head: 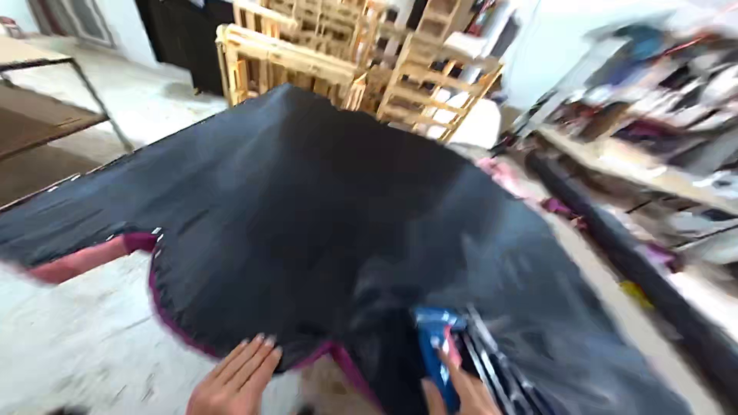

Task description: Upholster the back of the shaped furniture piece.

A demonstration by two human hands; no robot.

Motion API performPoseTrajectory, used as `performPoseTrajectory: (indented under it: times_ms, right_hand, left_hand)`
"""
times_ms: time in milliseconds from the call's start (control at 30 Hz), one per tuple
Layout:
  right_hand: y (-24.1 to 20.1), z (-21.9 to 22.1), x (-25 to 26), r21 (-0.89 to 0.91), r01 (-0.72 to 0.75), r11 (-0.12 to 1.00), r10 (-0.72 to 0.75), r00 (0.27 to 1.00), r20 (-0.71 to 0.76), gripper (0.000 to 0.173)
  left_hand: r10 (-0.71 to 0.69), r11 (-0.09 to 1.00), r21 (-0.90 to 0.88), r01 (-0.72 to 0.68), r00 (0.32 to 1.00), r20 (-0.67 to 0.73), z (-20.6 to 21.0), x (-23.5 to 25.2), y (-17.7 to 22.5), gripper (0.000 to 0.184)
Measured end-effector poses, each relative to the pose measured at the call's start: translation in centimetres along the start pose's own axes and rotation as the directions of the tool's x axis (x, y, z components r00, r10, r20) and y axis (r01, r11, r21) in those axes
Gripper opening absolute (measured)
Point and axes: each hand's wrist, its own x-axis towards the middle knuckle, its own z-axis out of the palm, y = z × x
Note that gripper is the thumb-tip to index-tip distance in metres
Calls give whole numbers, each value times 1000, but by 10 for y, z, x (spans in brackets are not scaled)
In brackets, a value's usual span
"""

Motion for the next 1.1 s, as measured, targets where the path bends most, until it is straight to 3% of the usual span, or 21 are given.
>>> performPoseTrajectory:
  times_ms: [167, 300, 400, 533, 600, 733, 867, 967, 1100]
  right_hand:
    - [10, 8, -6, -129, 92, 987, -80, 992, 94, 52]
    - [-21, -41, -1, -87, 289, 953, -279, 954, 113, 33]
    - [-79, -26, 13, 169, 595, 786, -604, 797, 3, 24]
    - [-128, 38, 44, 291, 787, 544, -839, 501, 211, 24]
    - [-130, 59, 55, 304, 810, 501, -858, 420, 295, 27]
    - [-118, 79, 60, 297, 815, 497, -857, 407, 317, 28]
    - [-109, 88, 55, 313, 822, 475, -879, 458, 132, 21]
    - [-100, 96, 46, 285, 885, 368, -917, 397, -46, 16]
    - [-94, 98, 40, 226, 925, 307, -940, 332, -82, 17]
  left_hand:
    - [28, 997, 70, -28, 1000, -6, 2, -26, 6, 30]
    - [-75, 985, -165, 55, 991, -115, -32, -23, 2, 26]
    - [-90, 974, -208, 91, 996, 16, -47, 7, -23, 27]
    - [42, 983, -184, 6, 965, 258, -34, 25, -32, 40]
    - [40, 988, -152, 6, 954, 298, -24, 26, -28, 41]
    - [47, 999, -27, -42, 968, 246, -17, 30, -25, 18]
    - [218, 975, 46, -218, 976, -11, -13, 27, -25, 17]
    - [290, 957, -11, -291, 955, -61, -8, 10, -27, 15]
    - [155, 978, -137, -159, 987, -40, -13, -10, -25, 15]
